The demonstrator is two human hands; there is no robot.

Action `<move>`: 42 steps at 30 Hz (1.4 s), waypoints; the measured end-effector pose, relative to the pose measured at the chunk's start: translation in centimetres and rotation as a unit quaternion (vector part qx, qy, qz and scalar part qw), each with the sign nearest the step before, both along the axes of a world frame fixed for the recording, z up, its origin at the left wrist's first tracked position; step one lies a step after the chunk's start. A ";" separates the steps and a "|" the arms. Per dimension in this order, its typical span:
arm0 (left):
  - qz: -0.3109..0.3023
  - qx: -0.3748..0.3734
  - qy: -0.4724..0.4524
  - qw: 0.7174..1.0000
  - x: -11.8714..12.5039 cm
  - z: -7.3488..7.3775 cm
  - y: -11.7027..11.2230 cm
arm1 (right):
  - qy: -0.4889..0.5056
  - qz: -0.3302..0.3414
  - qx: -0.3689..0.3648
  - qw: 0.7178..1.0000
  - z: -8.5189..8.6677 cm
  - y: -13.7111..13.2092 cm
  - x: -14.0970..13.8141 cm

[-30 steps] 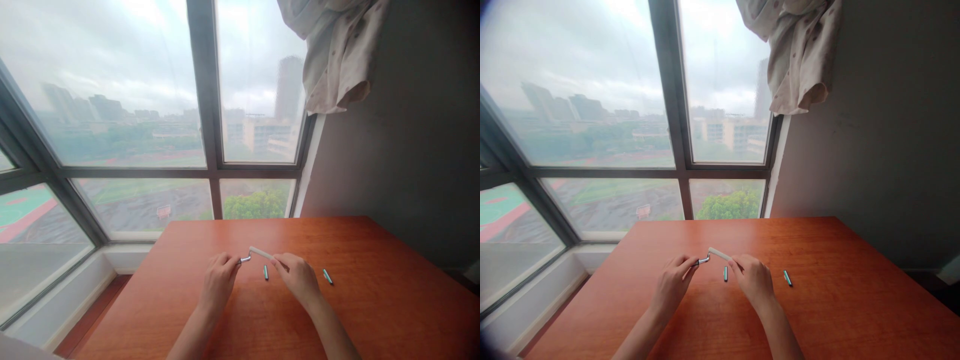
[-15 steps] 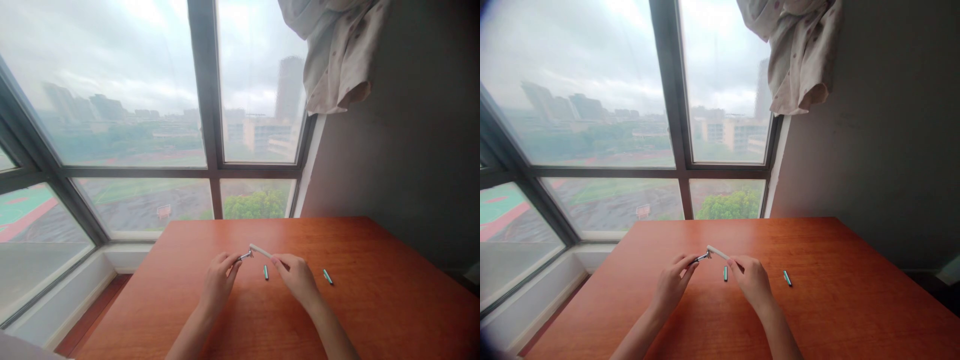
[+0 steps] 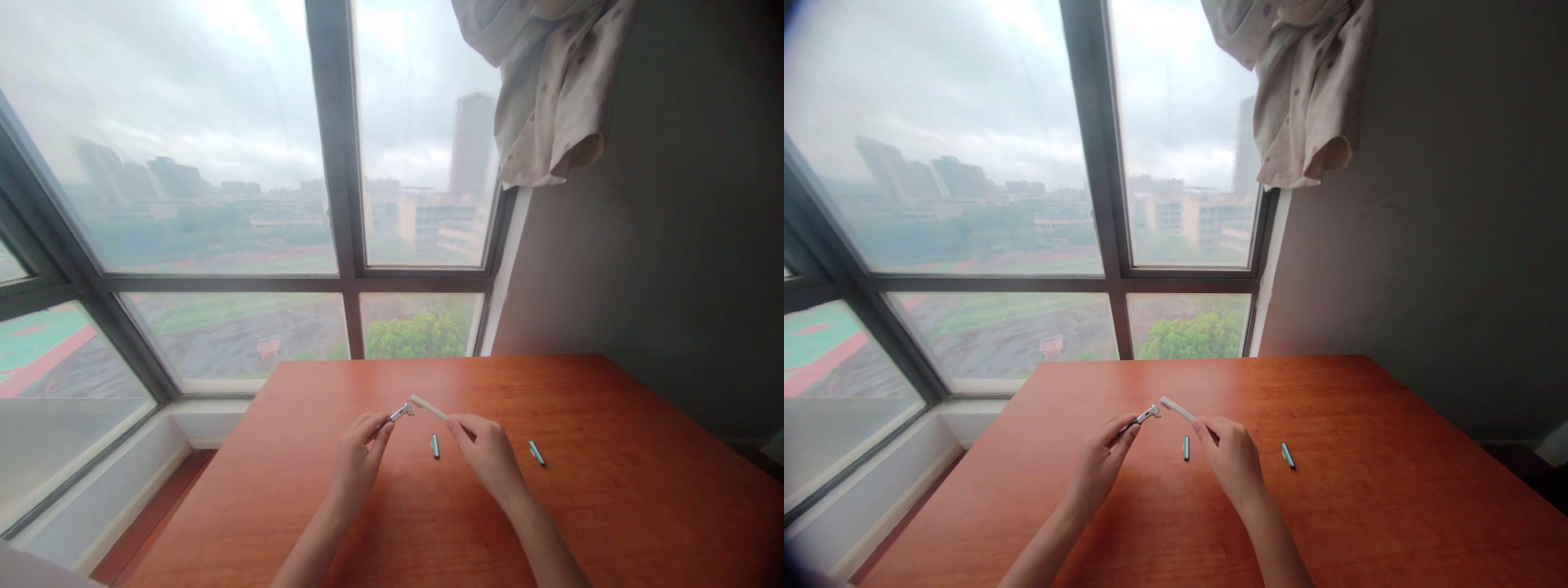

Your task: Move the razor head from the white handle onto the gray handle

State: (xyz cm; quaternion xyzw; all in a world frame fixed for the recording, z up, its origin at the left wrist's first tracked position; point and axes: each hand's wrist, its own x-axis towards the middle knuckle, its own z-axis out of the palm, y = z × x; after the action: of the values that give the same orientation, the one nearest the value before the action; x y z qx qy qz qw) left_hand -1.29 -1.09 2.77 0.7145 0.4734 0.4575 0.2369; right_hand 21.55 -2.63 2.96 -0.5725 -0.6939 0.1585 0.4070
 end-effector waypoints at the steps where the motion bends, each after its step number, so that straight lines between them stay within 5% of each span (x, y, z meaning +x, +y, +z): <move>1: -0.001 -0.004 -0.011 1.000 0.0 0.0 0.0 | 0.005 0.008 -0.002 1.000 0.1 0.0 -0.1; 17: 0.011 -0.124 -0.141 0.982 0.1 -0.7 0.1 | 0.006 0.045 0.034 0.998 0.0 -0.1 -0.5; 21: 0.027 -0.131 -0.165 0.977 0.1 -0.2 0.0 | -0.004 0.004 0.040 0.999 -0.1 0.0 -0.3; 28: 0.024 -0.145 -0.187 0.971 0.4 0.0 -0.2 | 0.033 0.051 0.055 0.997 0.0 -0.1 -0.6; 42: 0.030 -0.144 -0.201 0.968 0.5 0.2 -0.1 | -0.027 0.025 0.077 0.996 -0.7 0.0 -0.8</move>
State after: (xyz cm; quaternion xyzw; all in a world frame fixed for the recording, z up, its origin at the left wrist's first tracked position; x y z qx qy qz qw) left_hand -0.76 -1.24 2.98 0.5514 0.4985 0.5255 0.4140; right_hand 20.78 -2.68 2.28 -0.5261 -0.7288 0.0995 0.4267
